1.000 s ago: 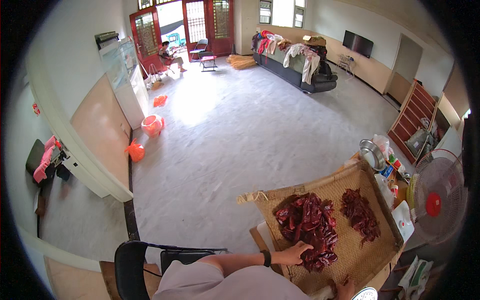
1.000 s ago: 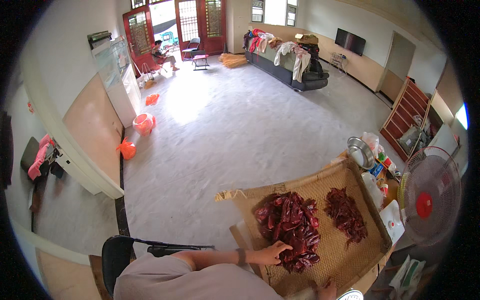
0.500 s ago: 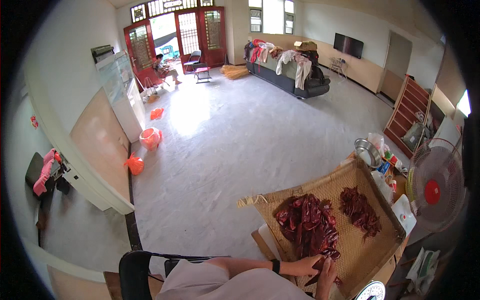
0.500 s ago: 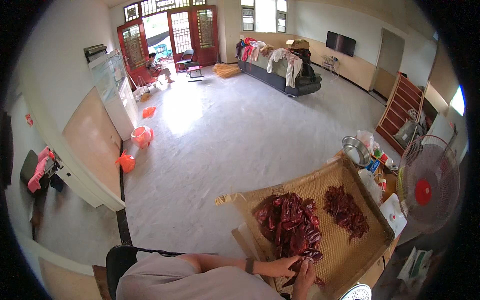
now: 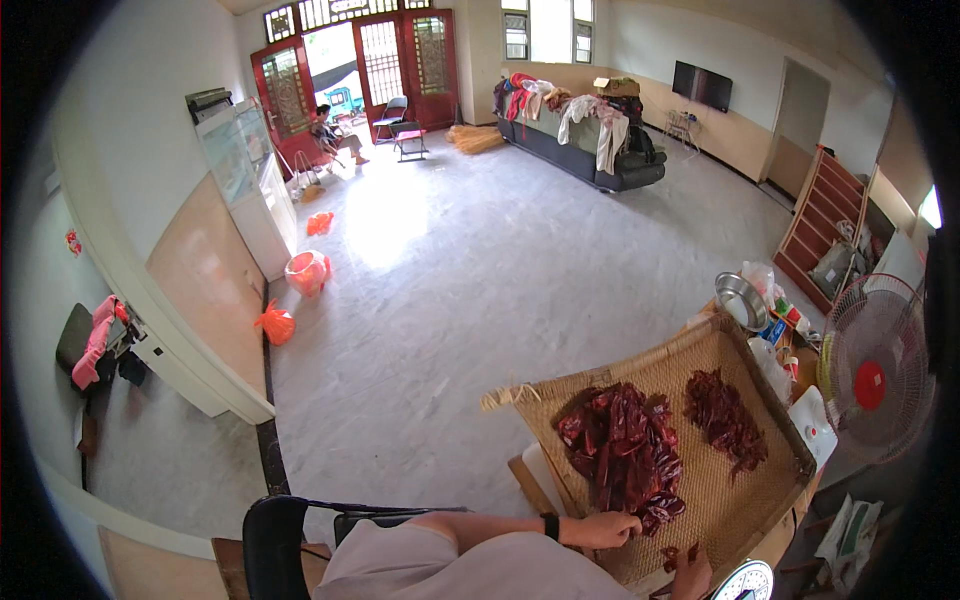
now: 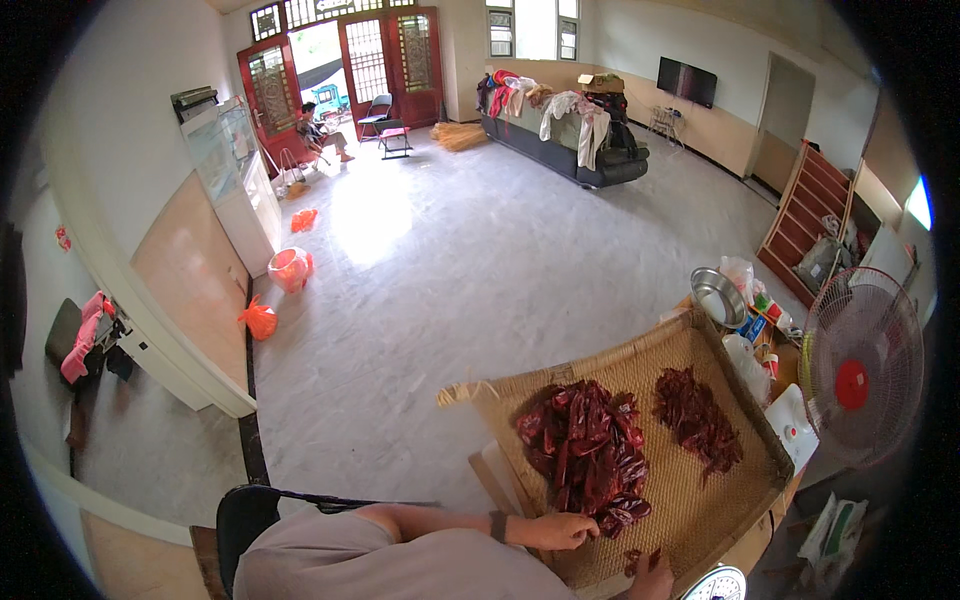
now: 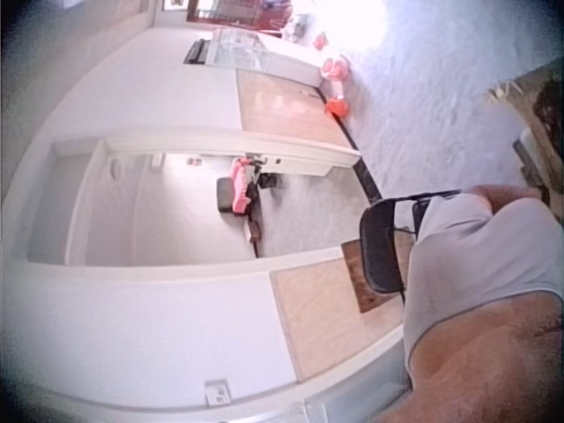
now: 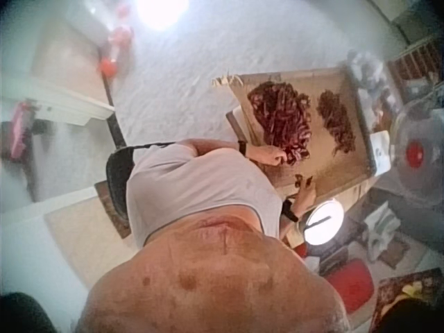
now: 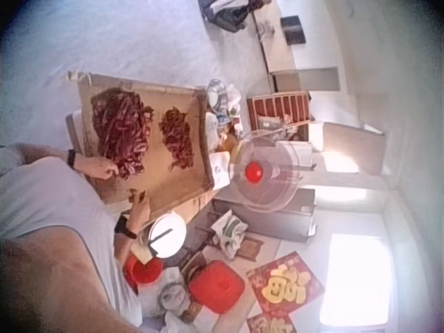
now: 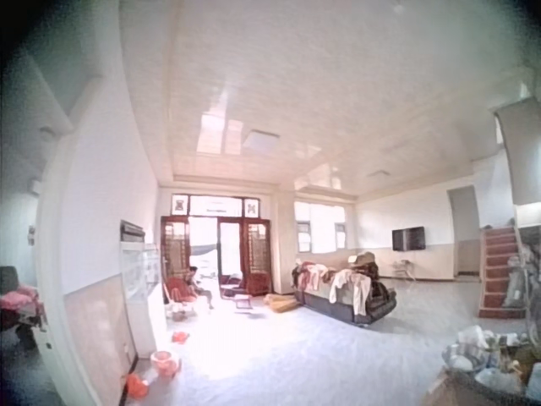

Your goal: The person sorts dried red peppers by hand on a large woven tray, separating them into smaller piles.

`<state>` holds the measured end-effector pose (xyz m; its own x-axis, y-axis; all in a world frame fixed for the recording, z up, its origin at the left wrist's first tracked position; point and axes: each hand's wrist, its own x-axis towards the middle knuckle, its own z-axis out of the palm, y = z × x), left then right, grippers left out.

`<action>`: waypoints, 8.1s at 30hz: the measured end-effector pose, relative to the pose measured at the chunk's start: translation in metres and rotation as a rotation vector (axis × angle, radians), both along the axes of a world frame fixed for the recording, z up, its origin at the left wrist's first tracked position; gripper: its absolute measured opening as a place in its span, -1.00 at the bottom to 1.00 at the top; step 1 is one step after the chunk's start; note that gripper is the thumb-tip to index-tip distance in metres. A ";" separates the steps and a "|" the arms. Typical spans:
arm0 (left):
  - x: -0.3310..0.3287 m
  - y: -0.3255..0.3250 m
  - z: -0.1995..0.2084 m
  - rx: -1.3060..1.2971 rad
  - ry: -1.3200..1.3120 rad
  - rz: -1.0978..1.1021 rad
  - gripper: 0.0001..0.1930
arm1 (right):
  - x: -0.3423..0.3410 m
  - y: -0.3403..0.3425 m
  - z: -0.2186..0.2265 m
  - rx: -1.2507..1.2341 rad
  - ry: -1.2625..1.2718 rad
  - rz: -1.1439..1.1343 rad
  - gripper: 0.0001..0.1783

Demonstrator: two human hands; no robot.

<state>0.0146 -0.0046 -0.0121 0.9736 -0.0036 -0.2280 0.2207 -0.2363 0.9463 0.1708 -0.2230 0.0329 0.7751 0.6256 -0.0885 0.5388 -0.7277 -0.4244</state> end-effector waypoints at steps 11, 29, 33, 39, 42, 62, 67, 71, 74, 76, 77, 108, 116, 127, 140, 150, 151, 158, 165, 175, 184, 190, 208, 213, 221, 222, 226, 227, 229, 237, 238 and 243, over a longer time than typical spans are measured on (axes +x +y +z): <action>-0.009 -0.001 -0.003 0.219 -0.332 -0.108 -0.66 | 0.030 -0.010 -0.024 0.223 0.283 -0.342 -0.69; -0.008 -0.008 -0.037 0.339 -0.196 -0.070 -0.55 | 0.035 0.082 -0.079 0.043 -0.284 0.127 -0.53; -0.010 -0.004 -0.036 0.278 -0.202 -0.037 -0.58 | 0.030 0.071 -0.063 -0.008 -0.164 0.043 -0.55; -0.008 -0.003 -0.033 0.317 -0.241 -0.067 -0.58 | 0.019 0.040 -0.026 -0.001 -0.182 0.001 -0.59; -0.005 -0.005 -0.021 0.370 -0.248 -0.075 -0.61 | 0.018 0.024 -0.013 0.009 -0.187 -0.043 -0.61; 0.058 -0.015 0.000 0.668 0.187 -0.096 -0.50 | -0.037 0.035 -0.041 -0.004 -0.036 0.146 -0.45; 0.046 -0.015 -0.010 0.630 0.058 -0.012 -0.53 | -0.043 0.030 -0.043 -0.064 -0.029 0.196 -0.52; 0.043 -0.015 -0.018 0.544 -0.033 0.057 -0.57 | -0.041 0.013 -0.039 0.038 -0.090 0.126 -0.61; 0.038 -0.019 -0.014 0.510 -0.119 0.170 -0.61 | -0.032 -0.004 -0.021 0.051 -0.104 -0.018 -0.68; 0.034 -0.019 -0.010 0.474 -0.166 0.204 -0.64 | -0.023 -0.015 -0.022 0.074 -0.139 -0.098 -0.69; 0.032 -0.018 -0.009 0.439 -0.212 0.241 -0.67 | -0.023 -0.020 -0.018 0.076 -0.113 -0.150 -0.72; 0.040 -0.027 -0.019 0.610 0.034 -0.094 -0.50 | 0.004 -0.015 -0.012 0.182 -0.239 -0.122 -0.68; 0.035 -0.046 -0.011 0.370 -0.329 -0.294 -0.54 | -0.019 0.005 0.001 0.362 -0.242 -0.117 -0.72; 0.009 -0.026 -0.026 0.678 -0.161 -0.065 -0.55 | 0.016 0.106 -0.047 0.162 -0.093 0.175 -0.42; 0.005 0.004 0.015 0.554 -0.560 0.522 -0.75 | 0.003 0.077 -0.050 0.025 -0.106 0.219 -0.72; 0.033 0.054 0.010 0.883 -0.215 0.307 -0.56 | -0.003 0.000 -0.009 0.098 -0.202 -0.065 -0.64; 0.033 0.054 0.019 0.862 -0.189 0.324 -0.59 | 0.001 -0.006 -0.009 0.044 -0.206 -0.076 -0.62; 0.026 0.037 0.037 0.702 -0.346 0.374 -0.75 | -0.027 0.020 0.001 0.443 0.110 -0.172 -0.55; 0.016 -0.009 0.030 0.494 -0.331 0.271 -0.74 | -0.043 0.058 -0.009 0.626 0.036 0.243 -0.62; 0.004 0.019 0.024 0.749 -0.170 0.309 -0.53 | 0.009 0.025 -0.028 0.121 -0.411 -0.026 -0.55; 0.010 0.023 -0.002 0.799 -0.368 0.395 -0.71 | -0.013 0.090 -0.060 -0.038 -0.266 0.213 -0.59; 0.002 0.021 0.011 0.639 -0.486 0.566 -0.79 | 0.005 0.067 -0.065 0.269 -0.262 0.247 -0.67; 0.029 -0.028 0.018 0.479 -0.644 -0.285 -0.74 | -0.032 0.035 -0.024 0.824 0.769 -0.327 -0.72; 0.029 -0.003 0.022 0.597 -0.587 0.079 -0.66 | 0.005 0.010 -0.024 0.702 0.190 -0.266 -0.73; 0.053 0.054 0.009 0.906 -0.280 0.261 -0.61 | 0.006 0.016 -0.021 0.251 -0.504 -0.283 -0.62; 0.052 0.054 0.011 0.907 -0.279 0.260 -0.61 | 0.002 0.020 -0.023 0.322 -0.406 -0.182 -0.59; 0.045 0.033 0.036 0.764 -0.376 0.248 -0.62 | -0.026 0.053 -0.012 0.604 0.173 -0.054 -0.57; 0.044 0.023 0.038 0.731 -0.409 0.206 -0.61 | -0.032 0.060 -0.010 0.602 0.178 -0.054 -0.57; 0.045 0.007 0.035 0.664 -0.489 0.151 -0.58 | -0.039 0.071 -0.007 0.806 0.452 0.020 -0.62; 0.070 0.039 0.031 0.884 -0.212 0.326 -0.44 | 0.016 0.031 -0.031 0.746 -0.160 -0.179 -0.69; 0.077 0.044 0.032 0.885 -0.213 0.332 -0.44 | 0.018 0.026 -0.024 0.555 -0.297 -0.203 -0.66; 0.094 0.049 0.031 0.940 -0.009 0.309 -0.26 | 0.006 0.015 -0.040 0.052 -0.305 -0.301 -0.55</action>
